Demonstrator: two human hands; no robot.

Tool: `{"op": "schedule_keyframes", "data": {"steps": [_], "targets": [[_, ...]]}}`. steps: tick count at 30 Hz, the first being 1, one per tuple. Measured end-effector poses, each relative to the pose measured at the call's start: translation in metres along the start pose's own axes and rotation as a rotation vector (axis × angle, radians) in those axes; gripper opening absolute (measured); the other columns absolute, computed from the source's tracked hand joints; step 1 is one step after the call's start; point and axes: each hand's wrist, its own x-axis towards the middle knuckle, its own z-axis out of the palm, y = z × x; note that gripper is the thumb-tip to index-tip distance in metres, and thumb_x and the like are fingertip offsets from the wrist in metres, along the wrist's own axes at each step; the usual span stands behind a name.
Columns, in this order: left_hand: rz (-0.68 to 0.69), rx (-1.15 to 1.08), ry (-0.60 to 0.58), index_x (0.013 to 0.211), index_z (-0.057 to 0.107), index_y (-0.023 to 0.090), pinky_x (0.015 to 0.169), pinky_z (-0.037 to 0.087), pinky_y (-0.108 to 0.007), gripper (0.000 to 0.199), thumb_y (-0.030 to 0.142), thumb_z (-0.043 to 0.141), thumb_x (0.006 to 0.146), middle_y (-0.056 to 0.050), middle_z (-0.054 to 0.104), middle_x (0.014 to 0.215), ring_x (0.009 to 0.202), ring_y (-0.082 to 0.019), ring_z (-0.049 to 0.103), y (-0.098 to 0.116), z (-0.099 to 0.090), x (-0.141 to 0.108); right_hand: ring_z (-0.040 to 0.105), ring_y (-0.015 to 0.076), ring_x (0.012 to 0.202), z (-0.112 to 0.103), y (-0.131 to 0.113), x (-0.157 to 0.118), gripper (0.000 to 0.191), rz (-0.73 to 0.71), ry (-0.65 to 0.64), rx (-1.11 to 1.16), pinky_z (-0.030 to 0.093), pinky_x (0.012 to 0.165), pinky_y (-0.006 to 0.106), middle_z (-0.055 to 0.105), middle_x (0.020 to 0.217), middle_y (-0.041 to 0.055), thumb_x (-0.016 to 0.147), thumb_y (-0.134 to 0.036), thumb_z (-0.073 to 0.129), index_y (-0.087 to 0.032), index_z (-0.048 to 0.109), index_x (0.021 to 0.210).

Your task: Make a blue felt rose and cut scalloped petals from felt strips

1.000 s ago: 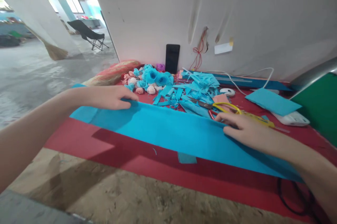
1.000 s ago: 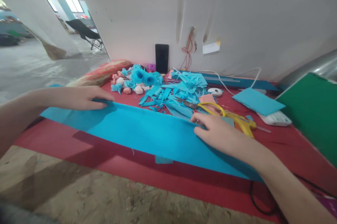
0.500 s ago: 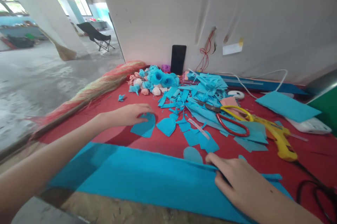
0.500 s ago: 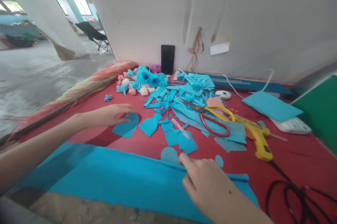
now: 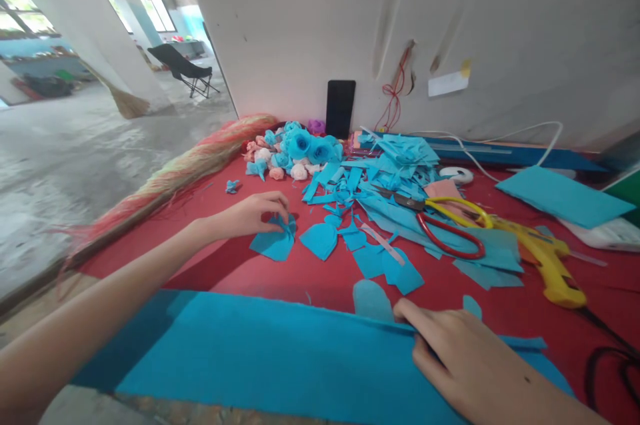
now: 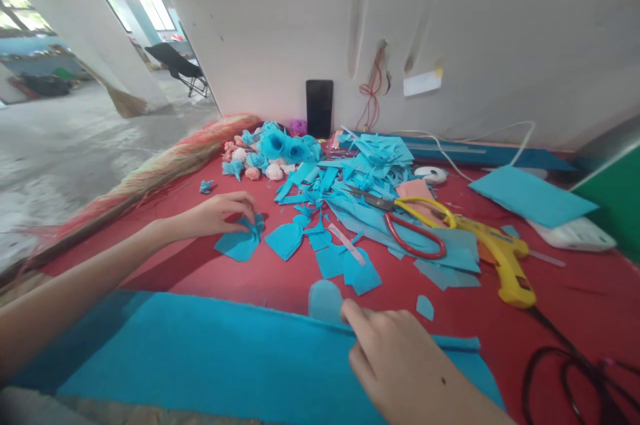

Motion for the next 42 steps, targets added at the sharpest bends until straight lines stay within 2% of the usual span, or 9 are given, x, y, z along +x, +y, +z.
{"op": "schedule_keyframes", "data": {"steps": [3, 7, 13, 16, 19, 21, 26, 36, 42], "targets": [[0.027, 0.017, 0.006, 0.079, 0.064, 0.017, 0.087, 0.042, -0.028, 0.011, 0.026, 0.058, 0.080, -0.007, 0.059, 0.100, 0.096, -0.017, 0.054, -0.001, -0.002, 0.002, 0.059, 0.0153, 0.051, 0.001, 0.000, 0.000, 0.029, 0.000, -0.002, -0.007, 0.028, 0.046, 0.024, 0.061, 0.056, -0.0019, 0.072, -0.005, 0.038, -0.020, 0.056, 0.088], [0.052, -0.025, -0.053, 0.076, 0.062, 0.017, 0.090, 0.041, -0.029, 0.007, 0.022, 0.059, 0.078, -0.008, 0.063, 0.105, 0.103, -0.018, 0.054, 0.001, -0.007, 0.008, 0.059, 0.0160, 0.051, 0.001, 0.000, -0.001, 0.029, 0.002, -0.007, -0.013, 0.028, 0.045, 0.025, 0.061, 0.056, -0.0013, 0.073, -0.006, 0.037, -0.020, 0.057, 0.088], [-0.050, -0.059, -0.084, 0.075, 0.060, 0.015, 0.078, 0.045, -0.023, 0.009, 0.024, 0.059, 0.077, -0.006, 0.064, 0.090, 0.086, -0.015, 0.059, 0.007, -0.010, 0.010, 0.060, 0.0161, 0.052, 0.000, -0.001, 0.001, 0.030, 0.010, -0.035, -0.003, 0.029, 0.046, 0.024, 0.061, 0.056, -0.0007, 0.073, -0.005, 0.036, -0.020, 0.057, 0.088], [-0.108, -0.046, -0.073, 0.084, 0.060, 0.015, 0.071, 0.046, -0.021, 0.016, 0.027, 0.061, 0.075, -0.004, 0.063, 0.086, 0.078, -0.014, 0.059, 0.010, -0.010, 0.010, 0.059, 0.0162, 0.052, -0.001, -0.001, 0.001, 0.030, 0.013, -0.041, -0.002, 0.029, 0.046, 0.024, 0.060, 0.056, -0.0005, 0.073, -0.005, 0.035, -0.019, 0.057, 0.088], [-0.161, -0.038, -0.078, 0.106, 0.057, 0.017, 0.068, 0.045, -0.019, 0.035, 0.030, 0.063, 0.074, -0.003, 0.063, 0.093, 0.083, -0.015, 0.059, 0.013, -0.012, 0.012, 0.059, 0.0161, 0.051, -0.001, -0.002, 0.000, 0.030, 0.019, -0.038, -0.001, 0.030, 0.046, 0.024, 0.060, 0.055, -0.0003, 0.073, -0.005, 0.035, -0.019, 0.057, 0.088], [-0.185, -0.056, -0.125, 0.111, 0.057, 0.019, 0.071, 0.045, -0.019, 0.038, 0.030, 0.062, 0.074, -0.004, 0.064, 0.099, 0.088, -0.016, 0.060, 0.013, -0.014, 0.014, 0.058, 0.0155, 0.050, -0.002, -0.003, 0.000, 0.030, 0.024, -0.034, 0.001, 0.031, 0.047, 0.024, 0.060, 0.055, -0.0004, 0.073, -0.005, 0.035, -0.019, 0.057, 0.089], [-0.182, -0.125, -0.221, 0.099, 0.066, 0.021, 0.077, 0.045, -0.020, 0.027, 0.033, 0.064, 0.074, -0.001, 0.069, 0.100, 0.091, -0.017, 0.063, 0.007, -0.017, 0.020, 0.057, 0.0151, 0.049, -0.002, -0.003, 0.001, 0.032, 0.011, -0.012, 0.015, 0.032, 0.048, 0.023, 0.058, 0.052, -0.0007, 0.072, -0.006, 0.035, -0.019, 0.057, 0.091], [-0.214, -0.066, -0.245, 0.096, 0.068, 0.022, 0.077, 0.044, -0.020, 0.030, 0.040, 0.066, 0.072, 0.000, 0.070, 0.097, 0.087, -0.017, 0.063, -0.002, -0.019, 0.027, 0.058, 0.0148, 0.049, 0.000, -0.002, 0.000, 0.032, -0.011, -0.009, -0.005, 0.028, 0.046, 0.024, 0.060, 0.055, -0.0016, 0.073, -0.005, 0.036, -0.019, 0.056, 0.094], [-0.222, -0.068, -0.253, 0.098, 0.067, 0.021, 0.079, 0.044, -0.020, 0.030, 0.039, 0.065, 0.073, -0.001, 0.069, 0.099, 0.091, -0.017, 0.062, -0.001, -0.020, 0.027, 0.060, 0.0188, 0.050, 0.003, -0.001, 0.001, 0.030, -0.022, -0.020, 0.009, 0.024, 0.043, 0.027, 0.059, 0.054, -0.0013, 0.073, -0.004, 0.033, -0.019, 0.055, 0.088]]}}
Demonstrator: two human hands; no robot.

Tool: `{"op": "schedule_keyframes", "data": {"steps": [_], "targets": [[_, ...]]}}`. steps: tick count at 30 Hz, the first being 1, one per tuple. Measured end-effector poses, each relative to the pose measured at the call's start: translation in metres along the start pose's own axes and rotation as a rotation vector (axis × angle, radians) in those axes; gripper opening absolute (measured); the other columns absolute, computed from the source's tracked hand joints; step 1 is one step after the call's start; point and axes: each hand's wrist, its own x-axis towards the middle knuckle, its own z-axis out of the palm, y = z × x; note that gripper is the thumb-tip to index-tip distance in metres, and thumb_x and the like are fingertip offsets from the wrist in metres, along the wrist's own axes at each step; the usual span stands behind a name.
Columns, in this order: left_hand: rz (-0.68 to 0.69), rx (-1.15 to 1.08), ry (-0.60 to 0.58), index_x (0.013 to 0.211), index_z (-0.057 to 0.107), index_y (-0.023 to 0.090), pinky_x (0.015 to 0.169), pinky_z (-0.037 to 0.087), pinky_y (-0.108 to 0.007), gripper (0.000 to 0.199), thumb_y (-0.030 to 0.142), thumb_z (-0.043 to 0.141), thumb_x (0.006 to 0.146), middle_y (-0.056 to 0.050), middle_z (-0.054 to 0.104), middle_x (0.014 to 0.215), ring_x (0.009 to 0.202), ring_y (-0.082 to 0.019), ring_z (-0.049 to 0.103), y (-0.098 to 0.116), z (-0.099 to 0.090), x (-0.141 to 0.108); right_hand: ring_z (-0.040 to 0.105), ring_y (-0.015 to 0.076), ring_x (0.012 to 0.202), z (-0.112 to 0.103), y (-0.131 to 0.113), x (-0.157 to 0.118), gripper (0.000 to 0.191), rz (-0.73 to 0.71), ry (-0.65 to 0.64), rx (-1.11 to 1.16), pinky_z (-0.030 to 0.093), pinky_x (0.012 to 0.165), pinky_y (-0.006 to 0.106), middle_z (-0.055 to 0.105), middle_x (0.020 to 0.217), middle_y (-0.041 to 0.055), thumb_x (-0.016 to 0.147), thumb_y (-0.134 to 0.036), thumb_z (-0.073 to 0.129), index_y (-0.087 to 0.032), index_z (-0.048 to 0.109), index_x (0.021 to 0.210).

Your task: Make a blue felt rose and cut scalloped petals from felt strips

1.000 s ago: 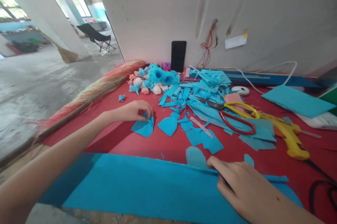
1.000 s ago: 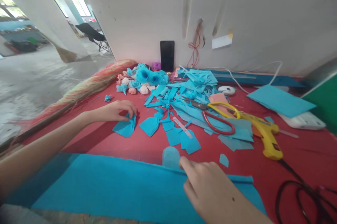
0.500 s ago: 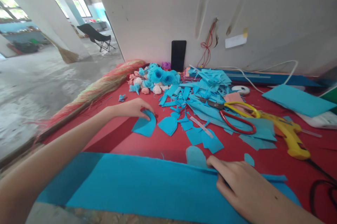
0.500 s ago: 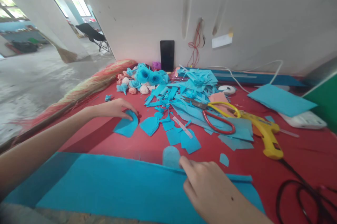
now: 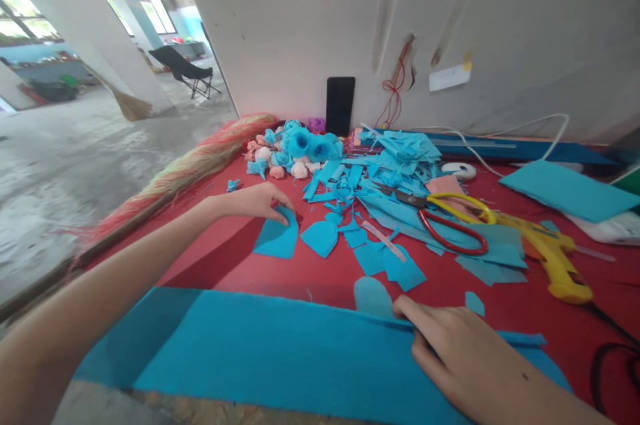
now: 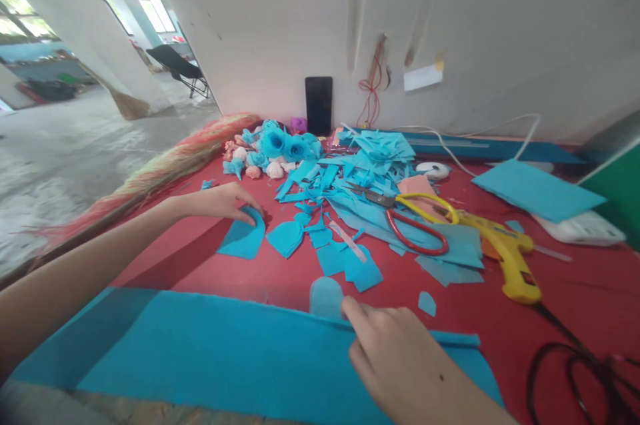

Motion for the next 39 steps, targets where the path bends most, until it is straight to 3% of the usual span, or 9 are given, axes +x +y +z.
{"op": "schedule_keyframes", "data": {"steps": [3, 5, 8, 11, 14, 23, 30, 35, 39], "targets": [[0.044, 0.024, 0.064, 0.108, 0.060, 0.022, 0.086, 0.043, -0.022, 0.040, 0.040, 0.065, 0.073, -0.002, 0.064, 0.110, 0.101, -0.017, 0.057, 0.003, -0.001, -0.003, 0.060, 0.0195, 0.050, 0.001, 0.000, 0.001, 0.032, 0.004, 0.009, -0.002, 0.023, 0.043, 0.028, 0.060, 0.055, -0.0010, 0.073, -0.005, 0.032, -0.019, 0.054, 0.090], [0.086, 0.063, 0.185, 0.112, 0.057, 0.023, 0.090, 0.041, -0.024, 0.042, 0.040, 0.063, 0.075, -0.003, 0.059, 0.117, 0.108, -0.018, 0.053, 0.006, -0.001, -0.007, 0.060, 0.0183, 0.050, 0.001, 0.000, 0.001, 0.032, 0.010, 0.019, -0.001, 0.024, 0.043, 0.027, 0.060, 0.056, -0.0011, 0.073, -0.005, 0.033, -0.019, 0.054, 0.091], [0.114, 0.079, 0.295, 0.102, 0.062, 0.020, 0.086, 0.043, -0.026, 0.029, 0.040, 0.056, 0.081, -0.005, 0.063, 0.106, 0.099, -0.018, 0.057, 0.013, 0.002, -0.018, 0.060, 0.0159, 0.051, 0.000, 0.000, 0.000, 0.029, 0.022, 0.015, 0.013, 0.026, 0.044, 0.025, 0.061, 0.056, -0.0012, 0.072, -0.005, 0.035, -0.020, 0.055, 0.088], [0.132, 0.063, 0.151, 0.095, 0.064, 0.018, 0.079, 0.046, -0.023, 0.025, 0.038, 0.054, 0.083, -0.006, 0.065, 0.098, 0.089, -0.017, 0.060, 0.021, 0.010, -0.032, 0.060, 0.0154, 0.052, 0.000, 0.000, -0.001, 0.028, 0.024, 0.000, 0.024, 0.027, 0.045, 0.024, 0.061, 0.057, -0.0012, 0.072, -0.005, 0.035, -0.020, 0.055, 0.086], [0.143, 0.118, 0.044, 0.099, 0.063, 0.019, 0.081, 0.045, -0.023, 0.024, 0.035, 0.058, 0.081, -0.006, 0.062, 0.104, 0.094, -0.017, 0.059, 0.026, 0.019, -0.043, 0.060, 0.0155, 0.052, -0.001, 0.001, 0.000, 0.029, 0.021, 0.011, 0.026, 0.027, 0.045, 0.024, 0.062, 0.058, -0.0008, 0.072, -0.006, 0.035, -0.020, 0.055, 0.087], [0.177, 0.242, 0.084, 0.103, 0.062, 0.021, 0.087, 0.043, -0.026, 0.023, 0.026, 0.051, 0.084, -0.006, 0.061, 0.110, 0.099, -0.019, 0.057, 0.027, 0.028, -0.053, 0.058, 0.0148, 0.050, -0.001, 0.001, 0.001, 0.027, 0.029, 0.037, 0.060, 0.030, 0.045, 0.023, 0.059, 0.053, -0.0013, 0.072, -0.007, 0.035, -0.021, 0.056, 0.083], [0.131, 0.281, 0.067, 0.112, 0.056, 0.022, 0.080, 0.043, -0.022, 0.044, 0.002, 0.042, 0.075, -0.003, 0.061, 0.111, 0.097, -0.017, 0.057, 0.022, 0.028, -0.057, 0.058, 0.0152, 0.050, -0.001, 0.000, 0.001, 0.029, 0.026, 0.046, 0.054, 0.031, 0.046, 0.023, 0.059, 0.054, -0.0009, 0.072, -0.007, 0.034, -0.020, 0.057, 0.085], [0.109, 0.283, 0.028, 0.116, 0.052, 0.023, 0.084, 0.041, -0.020, 0.050, 0.001, 0.044, 0.072, -0.001, 0.057, 0.119, 0.107, -0.017, 0.053, 0.023, 0.026, -0.059, 0.059, 0.0153, 0.051, -0.002, 0.000, 0.000, 0.030, 0.024, 0.037, 0.038, 0.032, 0.046, 0.023, 0.060, 0.055, -0.0010, 0.072, -0.006, 0.035, -0.020, 0.057, 0.086], [0.169, 0.279, 0.074, 0.112, 0.056, 0.022, 0.085, 0.041, -0.022, 0.035, 0.010, 0.045, 0.081, -0.002, 0.060, 0.114, 0.102, -0.016, 0.056, 0.019, 0.030, -0.057, 0.060, 0.0158, 0.052, -0.002, 0.000, 0.001, 0.030, 0.028, 0.018, 0.018, 0.032, 0.046, 0.023, 0.061, 0.056, -0.0007, 0.073, -0.007, 0.035, -0.020, 0.057, 0.085]]}}
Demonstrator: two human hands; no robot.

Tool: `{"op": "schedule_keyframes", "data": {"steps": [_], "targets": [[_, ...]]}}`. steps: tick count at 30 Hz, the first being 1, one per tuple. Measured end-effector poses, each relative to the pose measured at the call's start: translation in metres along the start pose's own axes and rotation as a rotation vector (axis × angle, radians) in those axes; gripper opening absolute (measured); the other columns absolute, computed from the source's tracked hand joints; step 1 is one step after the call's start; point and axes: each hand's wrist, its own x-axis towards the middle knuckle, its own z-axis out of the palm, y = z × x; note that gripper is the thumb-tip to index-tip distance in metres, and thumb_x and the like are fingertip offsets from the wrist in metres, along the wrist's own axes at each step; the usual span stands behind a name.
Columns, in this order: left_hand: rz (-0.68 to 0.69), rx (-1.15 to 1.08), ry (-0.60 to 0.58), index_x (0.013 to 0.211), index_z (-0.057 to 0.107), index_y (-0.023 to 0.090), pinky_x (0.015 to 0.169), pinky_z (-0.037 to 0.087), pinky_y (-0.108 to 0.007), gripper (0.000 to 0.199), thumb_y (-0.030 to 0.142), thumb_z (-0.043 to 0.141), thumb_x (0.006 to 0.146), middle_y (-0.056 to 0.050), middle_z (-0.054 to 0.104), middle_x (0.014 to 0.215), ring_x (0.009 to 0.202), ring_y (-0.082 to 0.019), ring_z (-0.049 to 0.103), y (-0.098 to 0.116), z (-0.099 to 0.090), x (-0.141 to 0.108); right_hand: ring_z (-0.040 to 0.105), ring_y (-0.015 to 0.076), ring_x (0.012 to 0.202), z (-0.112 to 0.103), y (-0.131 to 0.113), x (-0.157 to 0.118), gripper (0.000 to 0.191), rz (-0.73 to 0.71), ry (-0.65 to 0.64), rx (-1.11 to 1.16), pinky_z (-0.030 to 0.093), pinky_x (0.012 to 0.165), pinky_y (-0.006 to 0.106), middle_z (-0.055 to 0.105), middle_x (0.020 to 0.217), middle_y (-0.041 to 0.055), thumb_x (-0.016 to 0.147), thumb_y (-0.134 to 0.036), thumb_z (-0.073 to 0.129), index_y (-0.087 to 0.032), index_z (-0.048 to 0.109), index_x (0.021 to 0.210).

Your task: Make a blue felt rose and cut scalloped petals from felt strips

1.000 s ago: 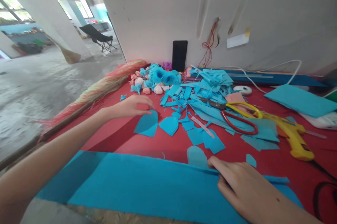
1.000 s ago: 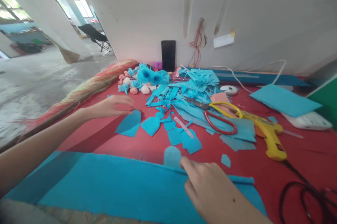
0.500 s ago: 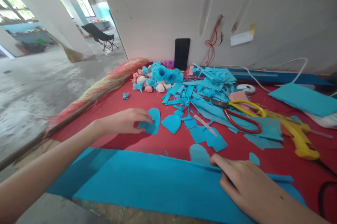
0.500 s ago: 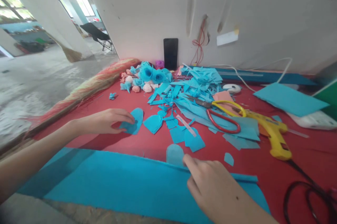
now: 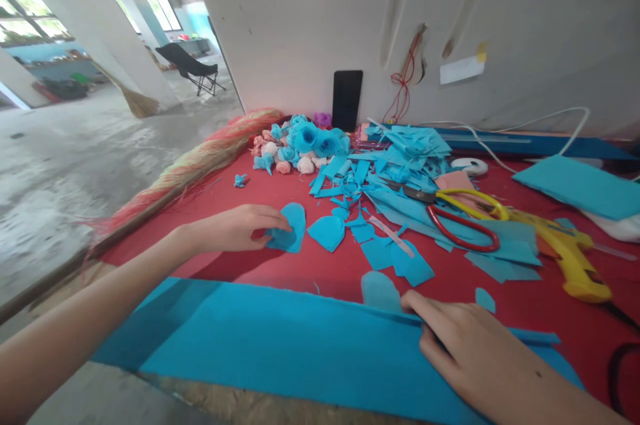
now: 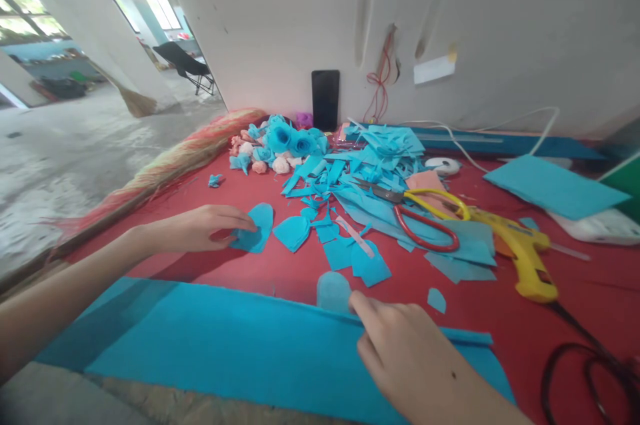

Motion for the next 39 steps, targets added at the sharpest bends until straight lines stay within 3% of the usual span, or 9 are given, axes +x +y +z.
{"op": "schedule_keyframes", "data": {"steps": [5, 8, 12, 20, 30, 39], "targets": [[0.068, 0.039, 0.063, 0.105, 0.061, 0.019, 0.086, 0.042, -0.024, 0.024, 0.028, 0.048, 0.086, -0.005, 0.063, 0.109, 0.098, -0.018, 0.058, 0.001, 0.004, 0.003, 0.062, 0.0162, 0.055, -0.001, 0.000, 0.001, 0.032, 0.010, -0.014, -0.015, 0.033, 0.046, 0.024, 0.064, 0.060, -0.0003, 0.073, -0.006, 0.033, -0.020, 0.058, 0.087], [0.081, 0.095, 0.076, 0.107, 0.060, 0.020, 0.086, 0.042, -0.023, 0.026, 0.024, 0.053, 0.082, -0.003, 0.063, 0.110, 0.097, -0.017, 0.058, 0.004, 0.004, 0.003, 0.062, 0.0160, 0.054, 0.000, 0.000, 0.000, 0.032, -0.001, -0.003, -0.017, 0.033, 0.045, 0.024, 0.064, 0.060, -0.0005, 0.073, -0.006, 0.033, -0.021, 0.058, 0.087], [0.114, 0.185, 0.099, 0.105, 0.060, 0.021, 0.082, 0.043, -0.024, 0.026, 0.017, 0.047, 0.084, -0.002, 0.064, 0.109, 0.094, -0.017, 0.060, 0.004, 0.006, 0.002, 0.062, 0.0162, 0.053, 0.002, 0.002, -0.001, 0.031, -0.038, 0.034, -0.032, 0.034, 0.044, 0.025, 0.064, 0.059, -0.0012, 0.073, -0.007, 0.031, -0.020, 0.057, 0.086], [0.123, 0.144, 0.183, 0.096, 0.065, 0.016, 0.073, 0.049, -0.021, 0.028, 0.027, 0.040, 0.092, -0.003, 0.070, 0.098, 0.086, -0.015, 0.066, 0.002, 0.006, 0.001, 0.062, 0.0147, 0.049, 0.006, 0.003, 0.000, 0.032, -0.115, 0.200, -0.075, 0.040, 0.042, 0.026, 0.065, 0.063, -0.0031, 0.073, -0.007, 0.029, -0.019, 0.056, 0.085], [-0.043, -0.005, 0.298, 0.085, 0.070, 0.014, 0.071, 0.051, -0.021, 0.018, 0.026, 0.057, 0.083, -0.003, 0.073, 0.086, 0.077, -0.015, 0.068, 0.003, 0.012, 0.004, 0.060, 0.0150, 0.045, 0.004, 0.001, 0.001, 0.032, -0.122, 0.239, -0.114, 0.039, 0.038, 0.028, 0.064, 0.058, -0.0046, 0.070, -0.006, 0.031, -0.020, 0.057, 0.081], [-0.116, -0.014, 0.424, 0.077, 0.068, 0.017, 0.059, 0.048, -0.018, 0.019, 0.033, 0.059, 0.080, 0.000, 0.072, 0.075, 0.063, -0.012, 0.067, -0.002, 0.024, 0.006, 0.060, 0.0149, 0.045, 0.003, 0.000, 0.002, 0.031, -0.125, 0.229, -0.115, 0.039, 0.039, 0.027, 0.064, 0.058, -0.0043, 0.070, -0.007, 0.031, -0.021, 0.056, 0.081]]}}
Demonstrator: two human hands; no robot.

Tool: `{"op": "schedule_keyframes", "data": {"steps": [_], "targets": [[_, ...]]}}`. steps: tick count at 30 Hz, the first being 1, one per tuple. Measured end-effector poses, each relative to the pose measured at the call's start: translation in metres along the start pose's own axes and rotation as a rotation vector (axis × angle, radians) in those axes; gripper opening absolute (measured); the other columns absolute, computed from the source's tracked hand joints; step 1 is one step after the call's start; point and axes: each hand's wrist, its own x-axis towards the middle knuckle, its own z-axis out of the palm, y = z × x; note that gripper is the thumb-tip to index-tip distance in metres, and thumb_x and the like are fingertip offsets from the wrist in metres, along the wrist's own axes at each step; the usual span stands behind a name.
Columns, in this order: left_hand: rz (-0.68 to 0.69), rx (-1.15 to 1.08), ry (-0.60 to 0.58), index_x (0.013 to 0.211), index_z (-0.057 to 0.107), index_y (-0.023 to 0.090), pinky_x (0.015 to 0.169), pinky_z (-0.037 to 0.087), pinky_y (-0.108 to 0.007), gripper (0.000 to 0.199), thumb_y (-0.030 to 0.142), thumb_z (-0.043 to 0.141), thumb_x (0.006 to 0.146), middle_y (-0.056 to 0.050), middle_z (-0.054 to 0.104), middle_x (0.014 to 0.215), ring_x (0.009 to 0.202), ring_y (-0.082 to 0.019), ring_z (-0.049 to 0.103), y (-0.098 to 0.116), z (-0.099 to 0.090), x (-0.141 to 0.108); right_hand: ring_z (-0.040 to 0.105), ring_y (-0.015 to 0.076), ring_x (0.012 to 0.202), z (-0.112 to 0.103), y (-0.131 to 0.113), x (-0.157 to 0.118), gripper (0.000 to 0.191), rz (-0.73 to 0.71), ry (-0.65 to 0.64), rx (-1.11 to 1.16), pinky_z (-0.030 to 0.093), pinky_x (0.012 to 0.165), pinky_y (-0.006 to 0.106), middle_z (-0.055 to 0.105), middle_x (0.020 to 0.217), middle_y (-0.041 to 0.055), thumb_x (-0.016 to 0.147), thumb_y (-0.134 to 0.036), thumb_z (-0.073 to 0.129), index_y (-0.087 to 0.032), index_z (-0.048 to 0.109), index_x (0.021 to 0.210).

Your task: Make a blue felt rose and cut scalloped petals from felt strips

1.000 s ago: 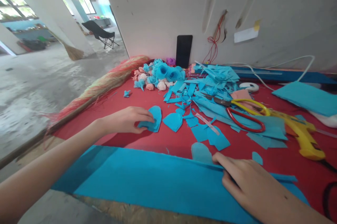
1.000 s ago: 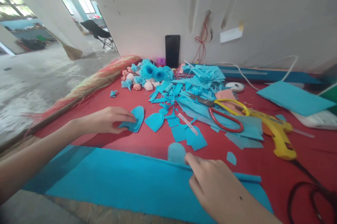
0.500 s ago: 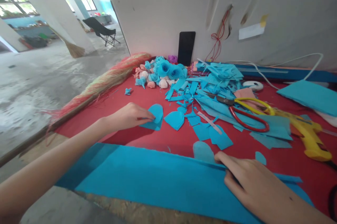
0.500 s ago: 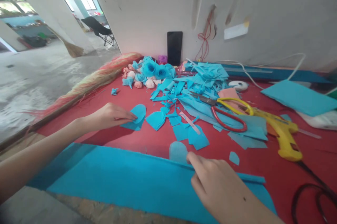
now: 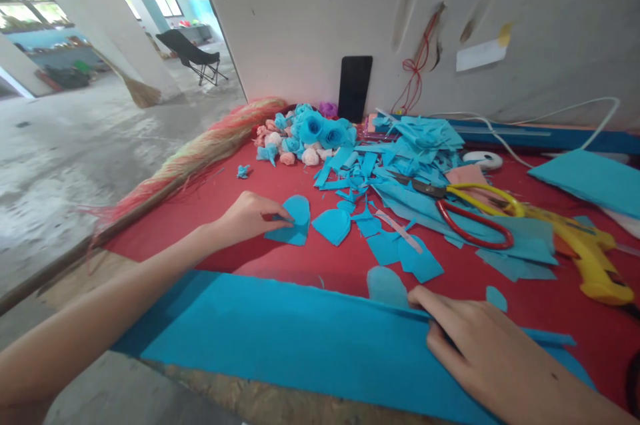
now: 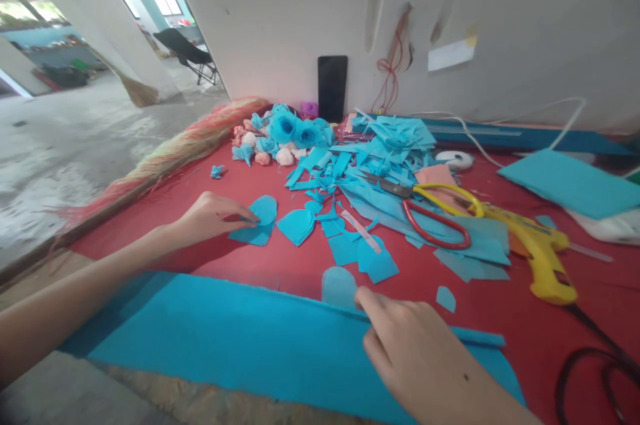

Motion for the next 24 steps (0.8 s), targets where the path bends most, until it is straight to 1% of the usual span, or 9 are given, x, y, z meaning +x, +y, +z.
{"op": "schedule_keyframes", "data": {"steps": [2, 4, 7, 10, 13, 16, 20, 22, 24], "targets": [[-0.007, 0.065, 0.033, 0.082, 0.064, 0.017, 0.055, 0.046, -0.017, 0.019, 0.035, 0.056, 0.081, 0.000, 0.071, 0.074, 0.061, -0.011, 0.065, -0.002, 0.001, -0.002, 0.060, 0.0145, 0.046, 0.000, 0.001, -0.001, 0.030, 0.003, -0.020, 0.008, 0.038, 0.039, 0.026, 0.063, 0.058, -0.0046, 0.070, -0.007, 0.032, -0.021, 0.055, 0.081], [0.021, 0.128, 0.020, 0.089, 0.061, 0.016, 0.054, 0.043, -0.017, 0.018, 0.030, 0.050, 0.085, 0.000, 0.071, 0.075, 0.060, -0.011, 0.064, -0.003, 0.000, -0.003, 0.060, 0.0144, 0.045, 0.001, 0.002, -0.002, 0.029, -0.002, -0.015, 0.011, 0.038, 0.039, 0.026, 0.063, 0.057, -0.0050, 0.071, -0.007, 0.032, -0.021, 0.055, 0.081], [0.146, 0.168, -0.064, 0.089, 0.063, 0.020, 0.053, 0.039, -0.017, 0.024, 0.017, 0.040, 0.087, 0.000, 0.071, 0.087, 0.063, -0.009, 0.063, -0.001, -0.006, -0.004, 0.059, 0.0142, 0.044, 0.002, 0.002, -0.003, 0.029, -0.007, 0.021, 0.010, 0.039, 0.039, 0.027, 0.063, 0.058, -0.0054, 0.071, -0.008, 0.032, -0.021, 0.055, 0.082], [0.243, 0.191, -0.148, 0.088, 0.066, 0.023, 0.057, 0.040, -0.018, 0.024, 0.021, 0.042, 0.086, 0.001, 0.069, 0.098, 0.072, -0.010, 0.065, 0.005, -0.013, -0.003, 0.060, 0.0143, 0.045, 0.003, 0.002, -0.003, 0.030, -0.003, 0.010, 0.019, 0.038, 0.039, 0.026, 0.063, 0.059, -0.0050, 0.072, -0.008, 0.031, -0.021, 0.055, 0.083], [0.242, 0.202, -0.209, 0.096, 0.064, 0.023, 0.063, 0.042, -0.019, 0.020, 0.031, 0.051, 0.083, -0.001, 0.067, 0.103, 0.080, -0.013, 0.065, 0.009, -0.017, -0.002, 0.060, 0.0148, 0.047, 0.003, 0.003, -0.004, 0.029, 0.022, -0.054, 0.026, 0.036, 0.040, 0.025, 0.064, 0.059, -0.0035, 0.071, -0.008, 0.032, -0.021, 0.055, 0.083], [0.252, 0.222, -0.233, 0.096, 0.065, 0.024, 0.065, 0.043, -0.019, 0.021, 0.025, 0.051, 0.081, 0.000, 0.066, 0.106, 0.080, -0.013, 0.064, 0.010, -0.019, -0.002, 0.061, 0.0148, 0.052, 0.003, 0.003, -0.004, 0.028, 0.062, -0.118, 0.052, 0.036, 0.043, 0.024, 0.065, 0.064, -0.0019, 0.072, -0.009, 0.033, -0.021, 0.056, 0.084], [0.227, 0.258, -0.274, 0.103, 0.063, 0.023, 0.067, 0.045, -0.020, 0.030, 0.016, 0.049, 0.077, 0.000, 0.066, 0.107, 0.084, -0.015, 0.065, 0.009, -0.020, -0.002, 0.061, 0.0148, 0.054, 0.001, 0.003, -0.004, 0.030, 0.098, -0.164, 0.100, 0.037, 0.046, 0.023, 0.066, 0.067, -0.0011, 0.074, -0.009, 0.032, -0.021, 0.057, 0.086], [0.214, 0.263, -0.286, 0.105, 0.062, 0.022, 0.068, 0.046, -0.020, 0.031, 0.016, 0.048, 0.078, 0.000, 0.065, 0.109, 0.087, -0.015, 0.065, 0.009, -0.020, -0.001, 0.062, 0.0145, 0.055, 0.000, 0.002, -0.003, 0.030, 0.108, -0.171, 0.116, 0.038, 0.047, 0.023, 0.066, 0.067, -0.0012, 0.073, -0.009, 0.032, -0.022, 0.057, 0.086], [0.237, 0.252, -0.287, 0.103, 0.063, 0.023, 0.068, 0.046, -0.020, 0.027, 0.020, 0.046, 0.083, -0.001, 0.065, 0.110, 0.089, -0.015, 0.064, 0.009, -0.020, -0.001, 0.061, 0.0142, 0.056, 0.000, 0.003, -0.003, 0.030, 0.110, -0.169, 0.127, 0.038, 0.048, 0.022, 0.066, 0.069, -0.0012, 0.073, -0.009, 0.034, -0.022, 0.057, 0.087]]}}
